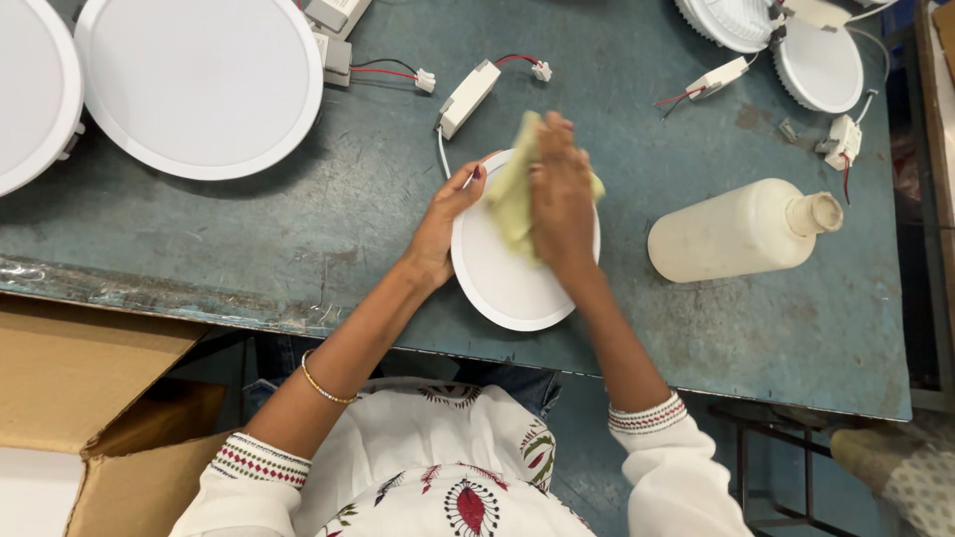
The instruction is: The person wipes the white face of round LED panel lights one at a time with a green cloth, then sets each panel back on the workbench. They occasionally wipe a plastic bottle with the same cloth and reach toward a cardboard box on the table.
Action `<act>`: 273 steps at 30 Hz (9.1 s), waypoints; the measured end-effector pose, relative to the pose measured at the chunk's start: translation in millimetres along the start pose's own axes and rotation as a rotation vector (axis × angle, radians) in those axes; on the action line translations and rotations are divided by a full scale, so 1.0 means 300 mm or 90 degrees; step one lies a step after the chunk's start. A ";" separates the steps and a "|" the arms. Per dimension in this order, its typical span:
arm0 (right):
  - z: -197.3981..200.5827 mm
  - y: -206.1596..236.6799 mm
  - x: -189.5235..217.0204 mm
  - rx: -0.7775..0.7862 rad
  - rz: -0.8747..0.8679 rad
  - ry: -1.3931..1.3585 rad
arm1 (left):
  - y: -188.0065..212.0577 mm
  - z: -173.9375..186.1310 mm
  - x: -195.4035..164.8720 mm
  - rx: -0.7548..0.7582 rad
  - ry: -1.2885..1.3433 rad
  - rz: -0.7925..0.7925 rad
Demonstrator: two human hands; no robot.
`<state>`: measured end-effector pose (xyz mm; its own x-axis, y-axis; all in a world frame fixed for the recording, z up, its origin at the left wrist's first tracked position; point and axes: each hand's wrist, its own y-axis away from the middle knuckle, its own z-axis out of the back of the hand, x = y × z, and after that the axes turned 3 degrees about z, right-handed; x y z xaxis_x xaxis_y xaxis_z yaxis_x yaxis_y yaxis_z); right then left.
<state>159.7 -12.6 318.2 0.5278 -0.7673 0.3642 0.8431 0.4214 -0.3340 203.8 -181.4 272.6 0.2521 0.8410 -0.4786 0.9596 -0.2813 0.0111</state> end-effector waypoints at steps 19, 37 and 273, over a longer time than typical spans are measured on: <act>0.009 0.215 -0.092 -0.042 -0.058 -0.071 | 0.020 0.038 -0.032 -0.055 0.003 -0.003; -0.088 0.374 0.387 0.038 0.041 0.067 | -0.090 0.140 0.094 -0.018 0.063 -0.008; -0.124 -0.091 0.308 0.220 -0.319 -1.366 | 0.070 0.024 -0.570 -0.139 -0.447 -0.097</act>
<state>181.8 -113.0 328.7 -0.5824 0.6048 0.5431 0.7574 0.6463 0.0925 179.9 -334.4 348.3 0.0458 0.3498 -0.9357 0.9989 -0.0254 0.0394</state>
